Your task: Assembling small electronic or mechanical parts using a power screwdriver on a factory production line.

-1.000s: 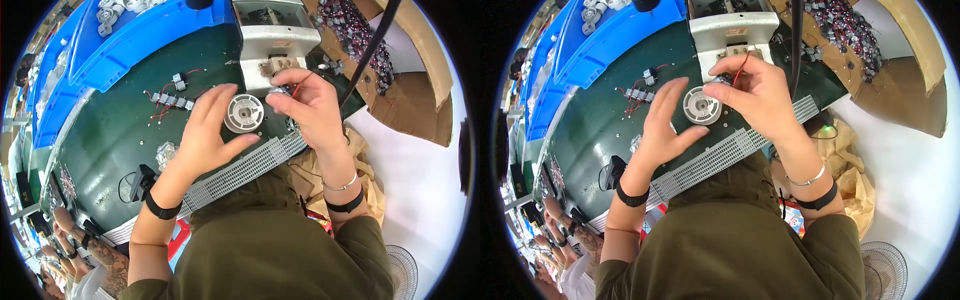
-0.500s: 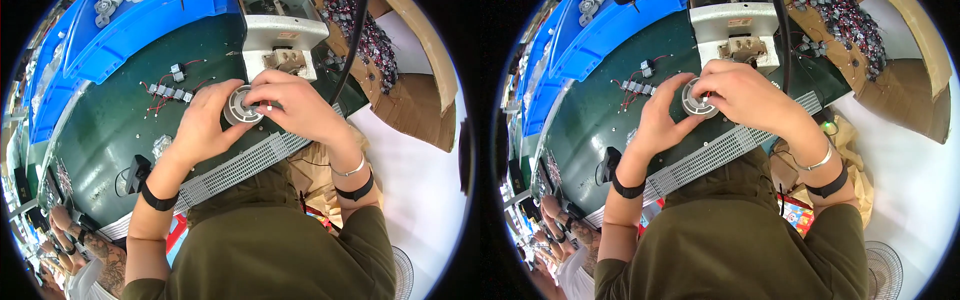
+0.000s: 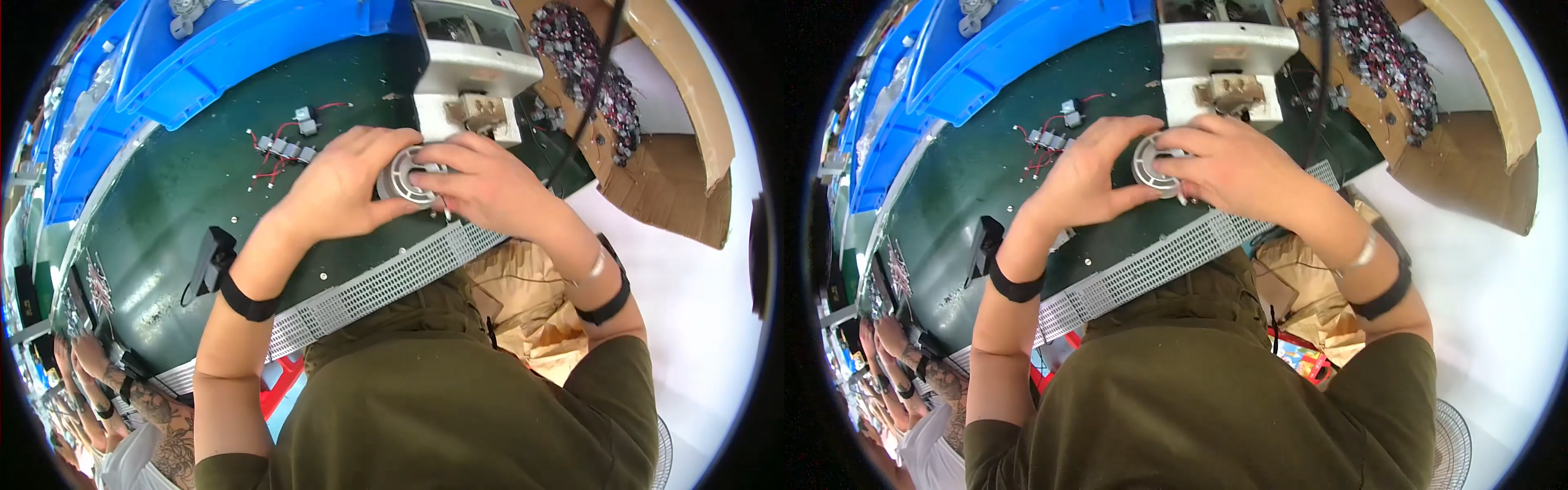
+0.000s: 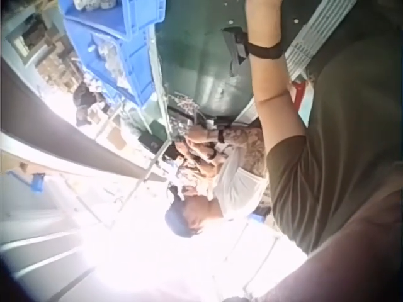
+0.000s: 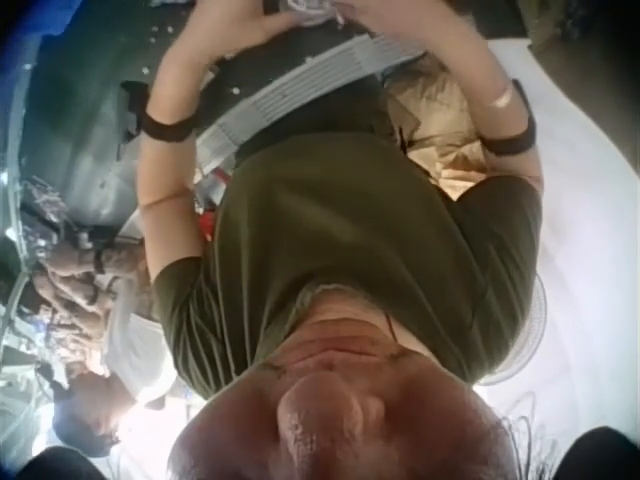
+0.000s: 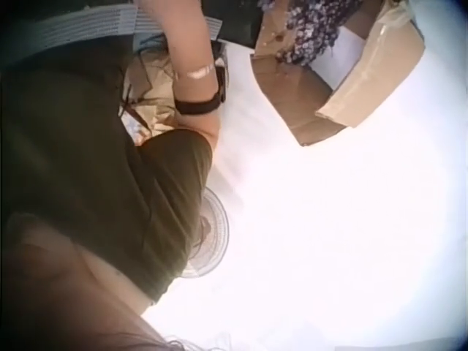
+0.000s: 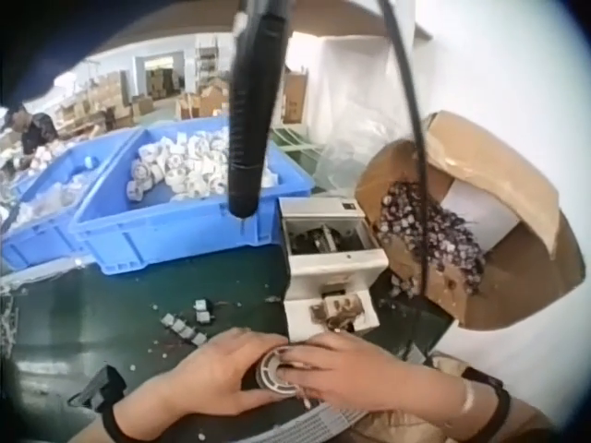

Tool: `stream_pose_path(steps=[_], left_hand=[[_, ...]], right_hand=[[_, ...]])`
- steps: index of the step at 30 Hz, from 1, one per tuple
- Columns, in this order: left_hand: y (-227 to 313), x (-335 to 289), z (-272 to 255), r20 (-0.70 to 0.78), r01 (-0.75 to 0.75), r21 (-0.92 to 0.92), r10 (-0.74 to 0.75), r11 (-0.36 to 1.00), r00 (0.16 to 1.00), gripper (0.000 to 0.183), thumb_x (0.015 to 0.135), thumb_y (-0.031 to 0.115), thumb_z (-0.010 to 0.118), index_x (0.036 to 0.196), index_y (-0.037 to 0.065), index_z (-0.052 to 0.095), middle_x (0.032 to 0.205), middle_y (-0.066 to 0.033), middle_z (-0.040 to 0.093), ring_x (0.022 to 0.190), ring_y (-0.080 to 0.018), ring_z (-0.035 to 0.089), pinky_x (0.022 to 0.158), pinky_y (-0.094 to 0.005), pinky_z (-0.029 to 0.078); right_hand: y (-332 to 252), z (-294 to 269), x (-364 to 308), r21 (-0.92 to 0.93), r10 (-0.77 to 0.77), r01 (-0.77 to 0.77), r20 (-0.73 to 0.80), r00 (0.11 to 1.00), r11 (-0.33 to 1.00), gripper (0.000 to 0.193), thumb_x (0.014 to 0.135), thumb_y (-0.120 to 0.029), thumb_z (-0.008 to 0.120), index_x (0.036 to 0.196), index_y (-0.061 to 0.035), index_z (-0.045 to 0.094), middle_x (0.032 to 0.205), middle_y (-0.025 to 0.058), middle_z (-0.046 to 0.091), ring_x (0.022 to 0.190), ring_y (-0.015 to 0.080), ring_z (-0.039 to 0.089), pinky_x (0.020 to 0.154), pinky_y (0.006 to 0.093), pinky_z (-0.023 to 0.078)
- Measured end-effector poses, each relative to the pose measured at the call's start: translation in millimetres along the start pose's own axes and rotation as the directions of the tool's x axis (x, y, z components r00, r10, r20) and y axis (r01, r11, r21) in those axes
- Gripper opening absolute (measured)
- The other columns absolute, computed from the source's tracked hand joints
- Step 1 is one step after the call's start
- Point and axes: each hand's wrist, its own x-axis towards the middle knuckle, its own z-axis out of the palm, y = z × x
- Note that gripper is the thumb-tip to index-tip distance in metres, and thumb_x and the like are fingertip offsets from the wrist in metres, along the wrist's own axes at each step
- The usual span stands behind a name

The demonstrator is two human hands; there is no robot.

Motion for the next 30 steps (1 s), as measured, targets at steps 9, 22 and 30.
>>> stream_pose_path(steps=[9, 22, 30], left_hand=[[16, -18, 37, -0.22, -0.115, 0.309, 0.189, 0.944, 0.957, 0.039, 0.071, 0.023, 0.074, 0.105, 0.009, 0.062, 0.112, -0.0081, 0.058, 0.1, -0.0265, 0.057, 0.084, -0.0382, 0.047], [11, -20, 52, -0.339, -0.092, 0.223, 0.165, 0.97, 0.926, 0.035, 0.074, 0.019, 0.072, 0.105, 0.008, 0.061, 0.118, -0.0094, 0.057, 0.104, -0.0283, 0.058, 0.083, -0.0388, 0.049], [14, -23, 52, -0.358, 0.059, 0.243, 0.033, 0.968, 0.933, 0.038, 0.064, 0.019, 0.079, 0.099, 0.011, 0.066, 0.119, -0.018, 0.055, 0.099, -0.0342, 0.057, 0.081, -0.0427, 0.047]], right_hand=[[24, -65, 99, 0.537, 0.354, 0.209, -0.754, 0.553, 0.817, 0.056, 0.09, -0.018, 0.061, 0.135, 0.0047, 0.036, 0.135, 0.014, 0.044, 0.128, 0.0243, 0.039, 0.106, 0.0339, 0.03], [10, -121, 73, 0.834, 0.327, 0.315, -0.485, 0.811, 0.453, 0.053, 0.088, -0.013, 0.054, 0.134, -0.0011, 0.032, 0.095, 0.0092, 0.051, 0.083, 0.0208, 0.051, 0.087, 0.0364, 0.044], [-1, -73, 36, 0.743, 0.584, 0.253, -0.652, 0.484, 0.62, 0.035, 0.08, -0.001, 0.059, 0.111, 0.0071, 0.045, 0.073, 0.0099, 0.055, 0.059, 0.0189, 0.055, 0.059, 0.0334, 0.048]])
